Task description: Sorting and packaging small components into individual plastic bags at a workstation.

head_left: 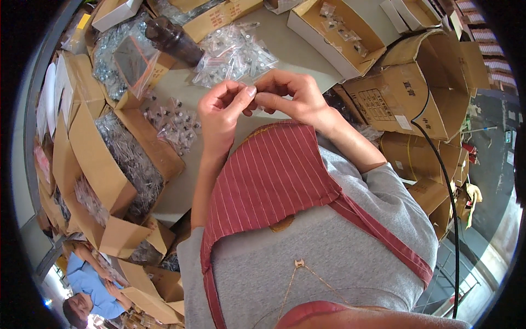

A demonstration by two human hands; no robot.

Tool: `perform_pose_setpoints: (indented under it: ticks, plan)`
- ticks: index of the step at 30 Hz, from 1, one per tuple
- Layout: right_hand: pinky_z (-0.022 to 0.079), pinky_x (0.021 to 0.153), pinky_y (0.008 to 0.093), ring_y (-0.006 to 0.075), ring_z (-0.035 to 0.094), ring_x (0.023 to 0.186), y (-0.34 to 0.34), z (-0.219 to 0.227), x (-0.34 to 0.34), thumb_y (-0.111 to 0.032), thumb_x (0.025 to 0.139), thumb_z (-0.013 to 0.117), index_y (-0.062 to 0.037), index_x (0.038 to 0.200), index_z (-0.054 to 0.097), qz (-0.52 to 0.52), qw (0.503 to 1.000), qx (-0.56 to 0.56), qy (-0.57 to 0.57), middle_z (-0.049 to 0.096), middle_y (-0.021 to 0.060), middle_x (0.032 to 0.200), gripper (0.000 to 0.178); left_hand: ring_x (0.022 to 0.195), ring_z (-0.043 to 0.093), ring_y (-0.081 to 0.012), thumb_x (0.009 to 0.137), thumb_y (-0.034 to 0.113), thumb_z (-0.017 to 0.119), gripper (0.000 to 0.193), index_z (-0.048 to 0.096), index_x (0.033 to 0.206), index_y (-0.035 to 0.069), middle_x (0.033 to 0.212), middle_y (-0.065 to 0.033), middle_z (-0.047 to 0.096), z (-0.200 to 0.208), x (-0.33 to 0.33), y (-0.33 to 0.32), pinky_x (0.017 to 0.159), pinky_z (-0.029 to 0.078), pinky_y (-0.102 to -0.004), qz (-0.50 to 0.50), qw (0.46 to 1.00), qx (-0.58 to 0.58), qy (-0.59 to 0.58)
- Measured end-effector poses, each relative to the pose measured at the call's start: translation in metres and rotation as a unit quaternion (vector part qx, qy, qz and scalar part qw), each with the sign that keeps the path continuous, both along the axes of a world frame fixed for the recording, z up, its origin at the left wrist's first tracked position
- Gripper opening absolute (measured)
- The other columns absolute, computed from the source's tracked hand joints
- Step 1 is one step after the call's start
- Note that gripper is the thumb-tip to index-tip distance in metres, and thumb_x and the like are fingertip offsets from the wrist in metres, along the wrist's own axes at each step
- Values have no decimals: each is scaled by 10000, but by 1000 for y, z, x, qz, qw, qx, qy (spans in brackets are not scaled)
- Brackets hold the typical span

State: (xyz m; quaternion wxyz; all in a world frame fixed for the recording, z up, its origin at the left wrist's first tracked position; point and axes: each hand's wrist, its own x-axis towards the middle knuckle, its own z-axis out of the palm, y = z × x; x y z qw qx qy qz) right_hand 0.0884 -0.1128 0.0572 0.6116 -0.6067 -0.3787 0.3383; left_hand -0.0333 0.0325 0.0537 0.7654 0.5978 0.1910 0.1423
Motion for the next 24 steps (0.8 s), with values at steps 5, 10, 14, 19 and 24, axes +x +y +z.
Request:
perform_pose_setpoints:
  ticks: [5, 10, 14, 19, 24]
  plan:
    - [524, 665, 248, 92, 654, 735, -1, -2, 2, -89, 908, 665, 26, 1034, 666, -12, 999, -19, 26, 723, 83, 852, 171, 745, 607, -78, 906, 58, 648, 59, 665, 920, 3, 829, -20, 660, 3, -2, -1, 617, 453, -225, 4, 1000, 6, 19]
    - [536, 670, 259, 101, 675, 759, 0, -3, 0, -98, 902, 677, 21, 1031, 675, -22, 1000, -13, -12, 727, 87, 851, 175, 762, 605, -77, 902, 31, 614, 52, 654, 919, 1, 847, -16, 655, 4, -2, -1, 634, 455, -220, 3, 1000, 3, 29]
    - [543, 676, 268, 116, 692, 768, 1, -4, -1, -106, 895, 690, 14, 1030, 676, -23, 998, -19, -55, 727, 107, 853, 180, 762, 596, -71, 893, -5, 591, 50, 638, 910, -11, 839, -8, 642, 2, -2, -1, 660, 459, -212, 4, 1000, 13, 15]
    - [548, 674, 337, 268, 697, 744, 6, -14, 0, -112, 884, 680, -22, 1028, 673, -58, 968, 17, -244, 700, 134, 839, 170, 766, 582, -51, 871, -35, 593, 48, 636, 889, -26, 834, 2, 638, 0, 0, -7, 697, 465, -208, 30, 998, 51, 6]
    - [540, 667, 366, 297, 683, 741, 3, -7, 1, -117, 872, 675, -33, 1030, 645, -30, 972, 2, -234, 690, 134, 832, 182, 755, 582, -46, 856, -36, 596, 47, 641, 866, -28, 813, 4, 636, -4, -1, -6, 698, 468, -206, 47, 996, 75, 1]
